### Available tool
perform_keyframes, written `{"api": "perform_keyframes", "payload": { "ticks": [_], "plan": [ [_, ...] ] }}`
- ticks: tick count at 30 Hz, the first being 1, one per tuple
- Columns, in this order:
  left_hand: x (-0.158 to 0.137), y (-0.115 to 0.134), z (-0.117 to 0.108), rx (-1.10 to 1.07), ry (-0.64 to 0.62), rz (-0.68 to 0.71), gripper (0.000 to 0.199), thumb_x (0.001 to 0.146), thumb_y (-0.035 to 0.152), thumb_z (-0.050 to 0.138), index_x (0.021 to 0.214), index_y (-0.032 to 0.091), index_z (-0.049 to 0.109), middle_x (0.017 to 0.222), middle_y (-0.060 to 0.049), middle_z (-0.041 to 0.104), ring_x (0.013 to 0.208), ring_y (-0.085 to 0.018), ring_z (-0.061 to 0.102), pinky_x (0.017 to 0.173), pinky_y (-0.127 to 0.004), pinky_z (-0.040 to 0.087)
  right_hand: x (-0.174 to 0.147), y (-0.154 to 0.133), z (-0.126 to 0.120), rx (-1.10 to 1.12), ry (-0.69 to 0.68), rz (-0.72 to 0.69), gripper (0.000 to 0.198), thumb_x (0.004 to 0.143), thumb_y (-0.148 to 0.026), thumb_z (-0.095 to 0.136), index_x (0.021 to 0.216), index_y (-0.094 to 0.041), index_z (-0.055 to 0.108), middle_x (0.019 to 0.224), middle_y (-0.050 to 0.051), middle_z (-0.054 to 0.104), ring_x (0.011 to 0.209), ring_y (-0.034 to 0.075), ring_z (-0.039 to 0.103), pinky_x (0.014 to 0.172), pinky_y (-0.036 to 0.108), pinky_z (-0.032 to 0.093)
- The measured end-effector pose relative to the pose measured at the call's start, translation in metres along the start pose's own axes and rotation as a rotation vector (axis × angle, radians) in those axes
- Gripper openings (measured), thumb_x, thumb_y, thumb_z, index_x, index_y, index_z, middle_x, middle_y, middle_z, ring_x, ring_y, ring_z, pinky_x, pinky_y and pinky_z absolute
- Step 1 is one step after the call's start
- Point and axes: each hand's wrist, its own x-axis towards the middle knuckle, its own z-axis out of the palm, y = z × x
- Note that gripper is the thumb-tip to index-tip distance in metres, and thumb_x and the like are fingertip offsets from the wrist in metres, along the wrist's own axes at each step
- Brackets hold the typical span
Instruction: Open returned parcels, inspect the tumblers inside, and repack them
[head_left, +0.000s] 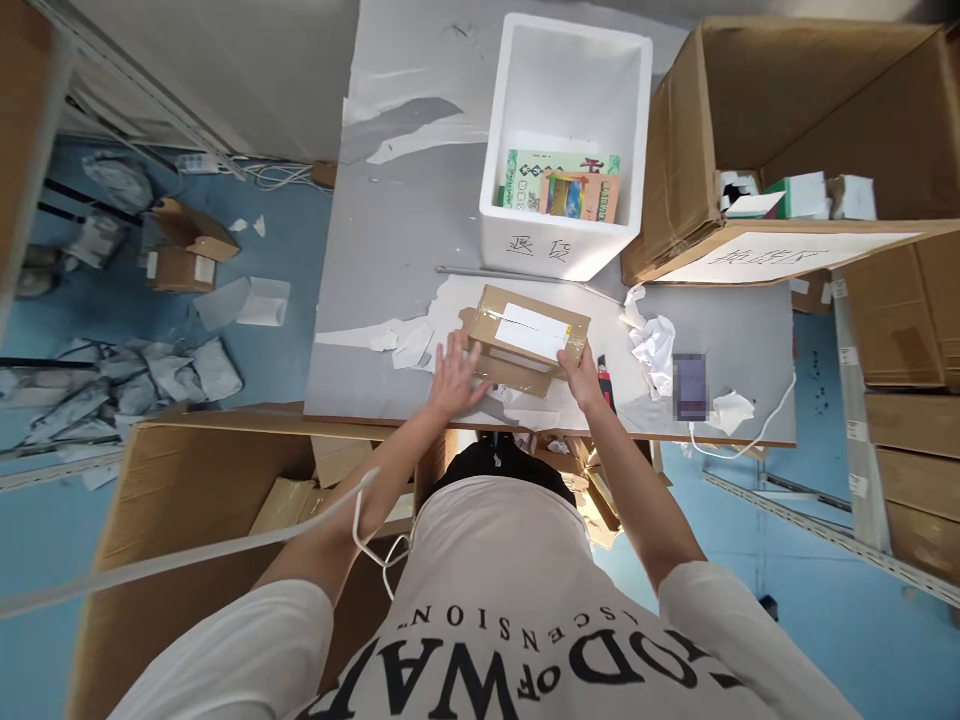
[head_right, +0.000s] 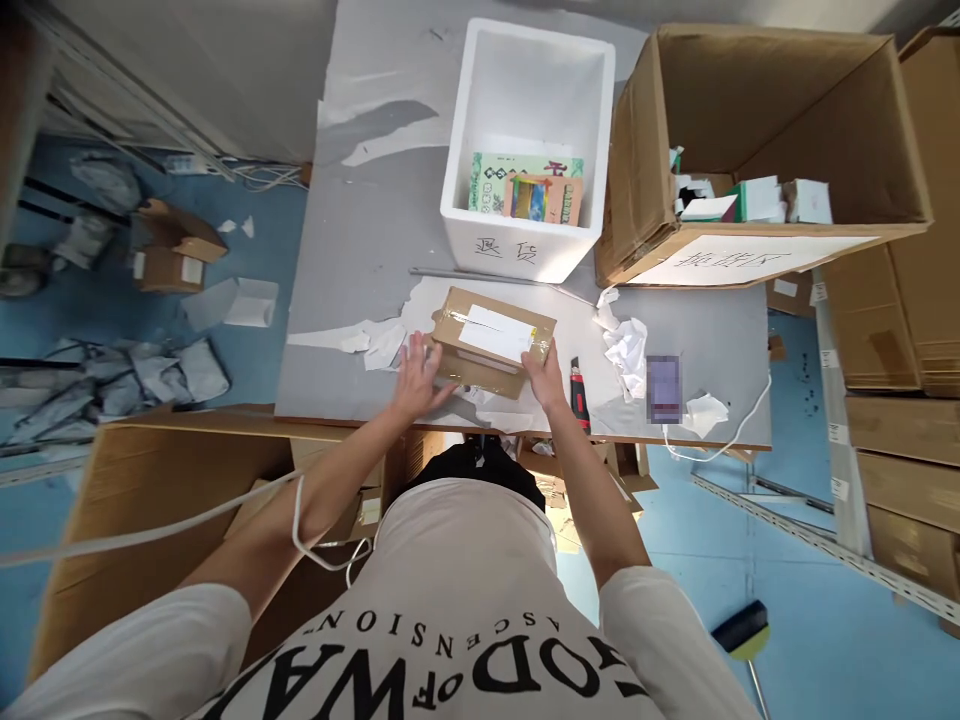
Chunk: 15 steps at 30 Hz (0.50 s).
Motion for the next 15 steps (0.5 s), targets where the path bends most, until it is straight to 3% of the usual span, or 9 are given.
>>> {"api": "perform_keyframes", "payload": {
  "ticks": [4,8,11,15],
  "plan": [
    [-0.004,-0.055,-0.017,0.069,-0.009,-0.453,0.135,0.058,0.076,0.071,0.155,0.007,0.009,0.157,-0.034,-0.010,0.144,-0.052,-0.013,0.106,-0.078,0.008,-0.002,-0.008,0.013,0.045,0.003,0.109,0.080,0.085,-0.056,0.054,0.152,-0.028,0.019,0.147,0.009,0.044,0.127,0.021,0.049,0.105,0.044,0.044],
    [0.016,-0.095,-0.016,0.029,-0.190,-0.671,0.143,0.045,0.076,0.078,0.156,0.014,0.012,0.159,-0.031,-0.013,0.143,-0.057,-0.010,0.099,-0.082,0.016,-0.008,-0.009,0.011,0.101,0.002,0.176,0.079,0.083,-0.054,0.058,0.149,-0.029,0.023,0.146,0.009,0.046,0.124,0.021,0.050,0.103,0.045,0.045],
    [0.027,-0.098,0.004,-0.037,-0.207,-0.677,0.127,0.050,0.073,0.077,0.152,0.018,0.025,0.161,-0.028,0.000,0.145,-0.055,0.001,0.101,-0.080,0.020,-0.008,-0.011,0.010,0.122,-0.001,0.199,0.079,0.082,-0.054,0.061,0.148,-0.030,0.024,0.145,0.008,0.048,0.122,0.022,0.051,0.103,0.045,0.045],
    [0.020,-0.082,0.036,-0.130,-0.046,-0.508,0.060,0.079,0.054,0.063,0.124,0.016,0.055,0.150,-0.025,0.036,0.142,-0.043,0.028,0.111,-0.066,0.025,-0.009,-0.012,0.012,0.159,0.002,0.196,0.082,0.081,-0.057,0.062,0.149,-0.034,0.023,0.145,0.007,0.047,0.123,0.022,0.051,0.104,0.047,0.045]
  ]
}}
